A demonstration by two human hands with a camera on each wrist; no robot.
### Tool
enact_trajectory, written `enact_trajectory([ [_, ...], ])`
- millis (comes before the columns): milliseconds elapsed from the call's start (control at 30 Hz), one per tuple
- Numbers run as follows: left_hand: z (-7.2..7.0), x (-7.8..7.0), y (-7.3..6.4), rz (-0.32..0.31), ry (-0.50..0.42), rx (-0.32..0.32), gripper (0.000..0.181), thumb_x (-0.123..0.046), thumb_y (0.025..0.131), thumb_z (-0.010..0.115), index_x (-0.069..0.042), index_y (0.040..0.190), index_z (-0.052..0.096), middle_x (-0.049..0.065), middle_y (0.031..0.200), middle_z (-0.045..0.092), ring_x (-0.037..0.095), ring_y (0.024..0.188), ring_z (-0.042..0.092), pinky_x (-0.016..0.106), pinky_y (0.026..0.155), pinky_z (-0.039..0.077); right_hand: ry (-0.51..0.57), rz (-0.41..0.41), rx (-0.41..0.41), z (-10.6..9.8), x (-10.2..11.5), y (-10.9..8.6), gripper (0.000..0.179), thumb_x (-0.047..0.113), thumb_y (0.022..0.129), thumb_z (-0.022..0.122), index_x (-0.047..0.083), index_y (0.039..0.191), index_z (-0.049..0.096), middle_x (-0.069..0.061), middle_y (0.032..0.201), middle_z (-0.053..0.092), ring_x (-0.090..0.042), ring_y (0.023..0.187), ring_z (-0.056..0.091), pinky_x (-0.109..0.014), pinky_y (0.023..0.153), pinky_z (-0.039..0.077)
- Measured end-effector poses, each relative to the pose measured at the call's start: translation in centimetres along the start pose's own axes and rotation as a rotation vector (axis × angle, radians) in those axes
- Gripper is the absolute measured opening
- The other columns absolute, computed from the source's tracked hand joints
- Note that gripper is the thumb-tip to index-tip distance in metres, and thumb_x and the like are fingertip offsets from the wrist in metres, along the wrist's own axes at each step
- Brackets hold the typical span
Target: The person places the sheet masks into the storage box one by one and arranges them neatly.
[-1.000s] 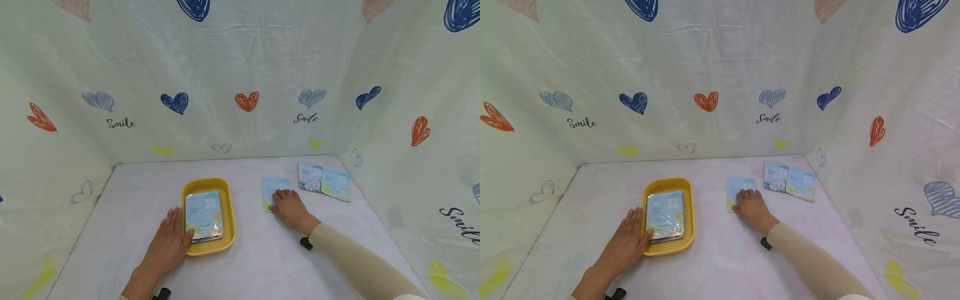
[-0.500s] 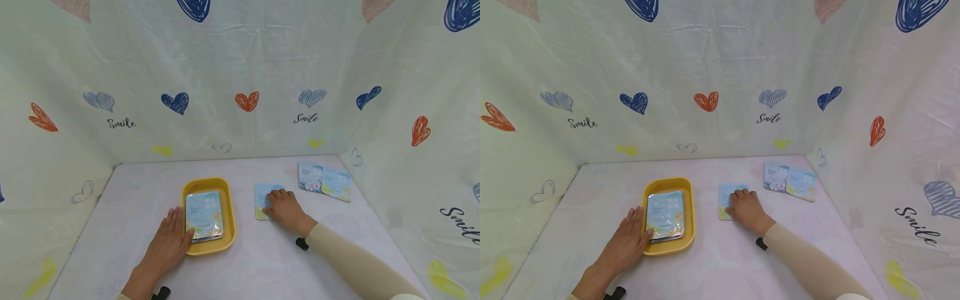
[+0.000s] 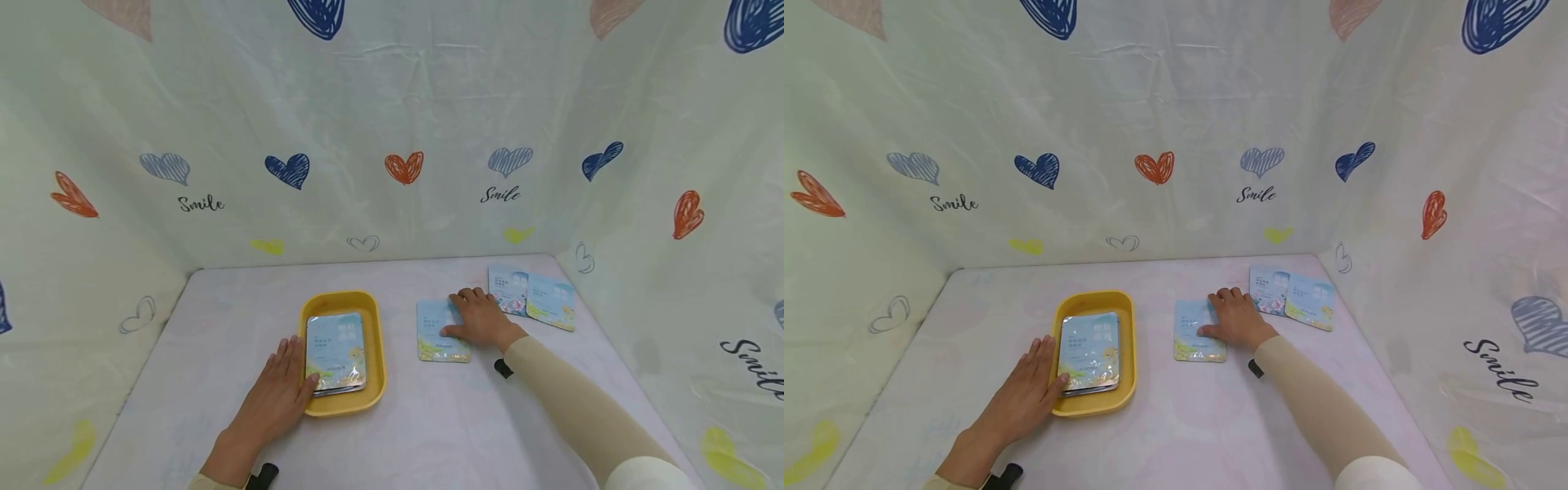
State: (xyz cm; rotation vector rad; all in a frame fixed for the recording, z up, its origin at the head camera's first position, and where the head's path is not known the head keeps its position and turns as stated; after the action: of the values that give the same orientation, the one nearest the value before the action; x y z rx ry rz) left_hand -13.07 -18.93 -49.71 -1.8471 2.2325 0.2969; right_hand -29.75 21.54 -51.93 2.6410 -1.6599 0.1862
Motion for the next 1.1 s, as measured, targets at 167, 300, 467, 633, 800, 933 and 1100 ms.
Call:
enact_trajectory([
  [167,0.1,0.0,0.0,0.002,-0.006,-0.004,0.079,-0.039,0.111,0.049,0.011,0.164,0.017,0.031,0.170,0.024,0.048,0.160,0.019,0.063,0.128,0.024,0.018,0.013,0.034,0.2,-0.3,0.3,0.092,0.074,0.089,0.068,0.009,0.151,0.056,-0.018,0.151,0.052,-0.042,0.138,0.046,-0.064,0.110,0.043],
  [300,0.2,0.0,0.1,-0.003,0.000,0.001,0.079,-0.038,0.111,0.049,0.011,0.164,0.016,0.030,0.171,0.022,0.047,0.161,0.018,0.062,0.129,0.022,0.048,0.015,0.022,0.3,-0.5,0.4,0.091,0.075,0.086,0.072,0.006,0.145,0.058,-0.018,0.150,0.052,-0.042,0.136,0.046,-0.063,0.109,0.043],
  [467,0.3,0.1,0.2,-0.010,0.004,0.002,0.079,-0.037,0.111,0.049,0.011,0.164,0.015,0.029,0.171,0.021,0.046,0.161,0.017,0.062,0.129,0.022,0.079,0.017,-0.008,0.1,-0.4,0.6,0.088,0.072,0.081,0.079,0.007,0.136,0.056,-0.015,0.140,0.058,-0.038,0.125,0.051,-0.059,0.105,0.045],
  [633,0.3,0.1,0.2,-0.013,0.007,0.005,0.080,-0.038,0.111,0.050,0.011,0.164,0.014,0.029,0.171,0.020,0.046,0.161,0.016,0.061,0.129,0.022,0.124,0.056,-0.013,-0.8,0.3,0.9,0.086,0.064,0.079,0.086,0.009,0.135,0.052,-0.010,0.122,0.065,-0.028,0.100,0.058,-0.048,0.094,0.049],
  [800,0.2,0.1,0.1,-0.016,0.000,0.008,0.079,-0.037,0.112,0.049,0.011,0.164,0.014,0.029,0.171,0.020,0.046,0.161,0.016,0.061,0.129,0.021,0.238,0.116,-0.003,-1.7,1.2,0.8,0.080,0.047,0.086,0.087,0.011,0.144,0.046,-0.014,0.126,0.067,-0.025,0.094,0.063,-0.042,0.086,0.056],
  [933,0.2,0.0,0.1,-0.017,-0.002,0.008,0.079,-0.037,0.112,0.049,0.011,0.164,0.014,0.029,0.172,0.020,0.046,0.161,0.015,0.061,0.129,0.021,0.390,0.180,-0.021,-2.0,1.6,0.6,0.077,0.033,0.093,0.083,0.015,0.155,0.041,-0.019,0.143,0.062,-0.035,0.123,0.064,-0.053,0.107,0.054],
  [1100,0.2,0.0,0.2,-0.020,0.000,0.006,0.079,-0.037,0.111,0.049,0.011,0.164,0.014,0.030,0.171,0.021,0.046,0.161,0.016,0.061,0.129,0.021,0.576,0.257,-0.020,-2.2,1.6,0.5,0.069,0.023,0.097,0.078,0.013,0.157,0.045,-0.024,0.155,0.054,-0.043,0.141,0.053,-0.060,0.117,0.044],
])
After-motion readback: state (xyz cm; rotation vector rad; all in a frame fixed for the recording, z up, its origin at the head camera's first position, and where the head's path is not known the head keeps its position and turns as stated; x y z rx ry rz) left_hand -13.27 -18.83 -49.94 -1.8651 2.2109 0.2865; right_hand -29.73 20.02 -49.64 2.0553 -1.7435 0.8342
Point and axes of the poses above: each hand's wrist, its own y-axis towards the middle knuckle, its own z-axis out of the palm, x = y × z, the point moved 3 cm from there along y, towards the middle knuckle
